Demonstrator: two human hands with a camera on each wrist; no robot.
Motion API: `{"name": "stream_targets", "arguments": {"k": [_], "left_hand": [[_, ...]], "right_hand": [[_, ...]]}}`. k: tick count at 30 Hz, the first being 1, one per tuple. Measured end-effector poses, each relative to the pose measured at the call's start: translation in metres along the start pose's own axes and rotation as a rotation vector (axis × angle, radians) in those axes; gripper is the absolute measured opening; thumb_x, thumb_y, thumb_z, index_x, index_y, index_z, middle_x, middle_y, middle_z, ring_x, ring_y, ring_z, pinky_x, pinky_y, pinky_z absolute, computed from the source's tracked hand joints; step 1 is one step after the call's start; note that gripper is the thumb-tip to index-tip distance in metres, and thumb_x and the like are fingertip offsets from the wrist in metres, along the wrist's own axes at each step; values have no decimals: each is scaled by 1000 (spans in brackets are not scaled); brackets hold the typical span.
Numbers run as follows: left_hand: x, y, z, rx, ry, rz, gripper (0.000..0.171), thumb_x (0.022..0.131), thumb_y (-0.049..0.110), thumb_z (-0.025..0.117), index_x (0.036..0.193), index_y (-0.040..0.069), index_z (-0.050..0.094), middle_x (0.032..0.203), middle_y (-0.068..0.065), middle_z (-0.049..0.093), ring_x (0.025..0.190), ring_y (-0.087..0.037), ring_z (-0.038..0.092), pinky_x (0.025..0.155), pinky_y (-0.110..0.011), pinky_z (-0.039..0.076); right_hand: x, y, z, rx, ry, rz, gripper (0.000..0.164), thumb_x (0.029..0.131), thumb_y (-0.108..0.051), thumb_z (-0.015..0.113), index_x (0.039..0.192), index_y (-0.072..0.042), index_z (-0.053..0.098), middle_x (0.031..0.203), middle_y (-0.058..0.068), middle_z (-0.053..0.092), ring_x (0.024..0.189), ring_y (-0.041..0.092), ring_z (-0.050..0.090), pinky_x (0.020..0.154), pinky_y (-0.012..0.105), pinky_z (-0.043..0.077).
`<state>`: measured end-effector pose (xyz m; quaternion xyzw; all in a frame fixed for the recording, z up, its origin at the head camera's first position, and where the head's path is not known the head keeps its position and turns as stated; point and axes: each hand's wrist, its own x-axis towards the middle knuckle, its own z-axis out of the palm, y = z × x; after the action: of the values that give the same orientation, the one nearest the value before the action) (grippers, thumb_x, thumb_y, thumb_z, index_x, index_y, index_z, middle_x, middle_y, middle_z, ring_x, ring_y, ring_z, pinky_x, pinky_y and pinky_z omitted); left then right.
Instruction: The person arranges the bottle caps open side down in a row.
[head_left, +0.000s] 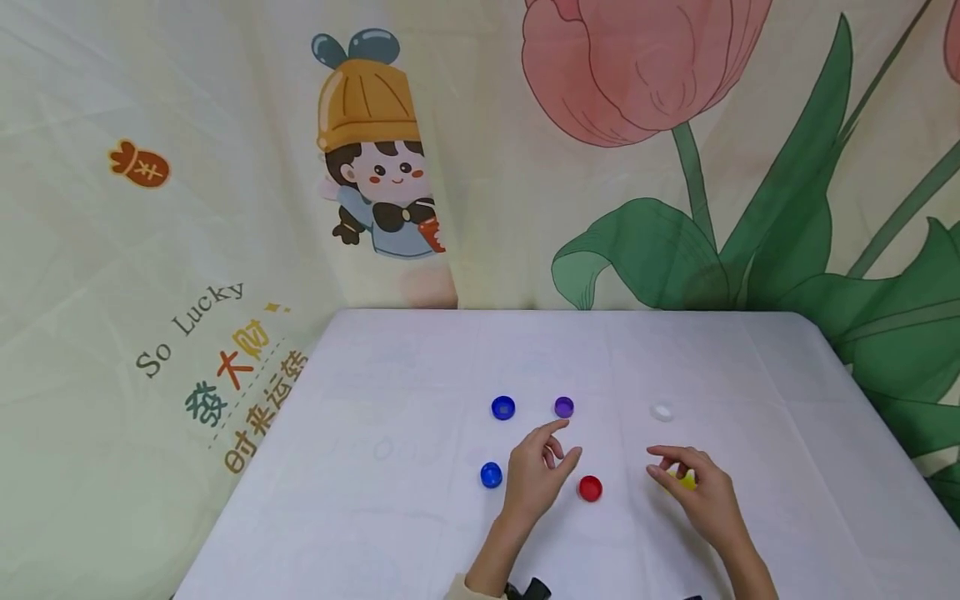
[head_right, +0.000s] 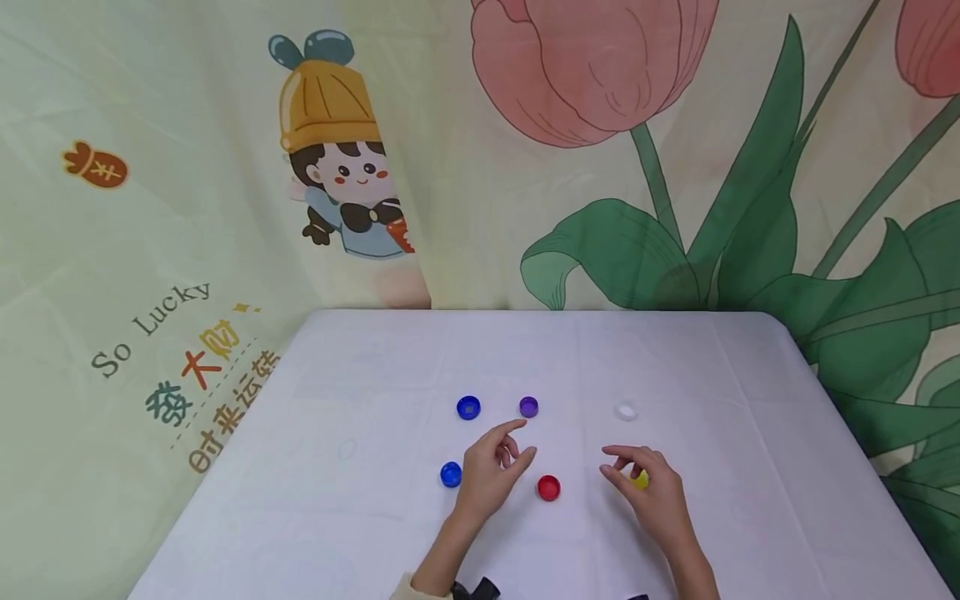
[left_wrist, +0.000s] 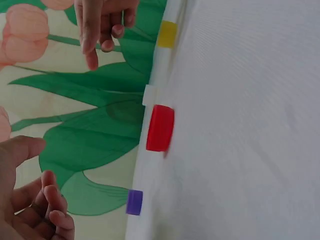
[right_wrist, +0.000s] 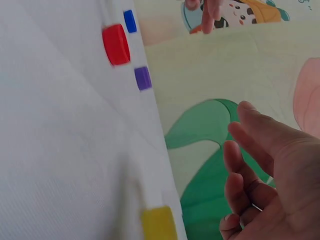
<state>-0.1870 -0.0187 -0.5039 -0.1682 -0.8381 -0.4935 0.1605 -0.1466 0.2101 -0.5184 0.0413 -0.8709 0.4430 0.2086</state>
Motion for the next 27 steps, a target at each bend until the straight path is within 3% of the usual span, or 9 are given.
{"name": "stream_targets", "arguments": {"k": [10, 15, 19, 27], "left_hand": [[-14, -29, 2, -29, -245, 25, 42, 75, 25, 77, 111, 7, 65, 66, 4, 54, 56, 1, 44, 51, -15, 40], [-19, -35, 4, -4, -348, 11, 41, 73, 28, 78, 108, 9, 67, 67, 7, 53, 56, 3, 42, 51, -15, 40], [-19, -37, 5, 34, -383, -6, 37, 72, 25, 79, 104, 10, 69, 66, 7, 53, 57, 3, 42, 52, -15, 39], [-20, -35, 5, 126, -391, 19, 31, 73, 23, 79, 100, 11, 71, 65, 10, 51, 56, 4, 39, 52, -14, 35]], "right_hand": [[-4, -3, 37, 108, -138, 12, 34, 71, -15, 80, 103, -15, 69, 75, -9, 56, 64, 7, 48, 56, 20, 39], [-9, 1, 49, 113, -266, 106, 40, 69, -18, 81, 107, -15, 67, 74, -8, 55, 65, 9, 48, 59, 21, 41], [-11, 3, 53, 94, -305, 170, 42, 69, -18, 81, 108, -17, 67, 75, -8, 55, 69, 10, 47, 63, 22, 40], [-11, 1, 55, 54, -298, 97, 36, 69, -21, 81, 102, -16, 70, 73, -10, 54, 68, 10, 45, 62, 23, 38]]}}
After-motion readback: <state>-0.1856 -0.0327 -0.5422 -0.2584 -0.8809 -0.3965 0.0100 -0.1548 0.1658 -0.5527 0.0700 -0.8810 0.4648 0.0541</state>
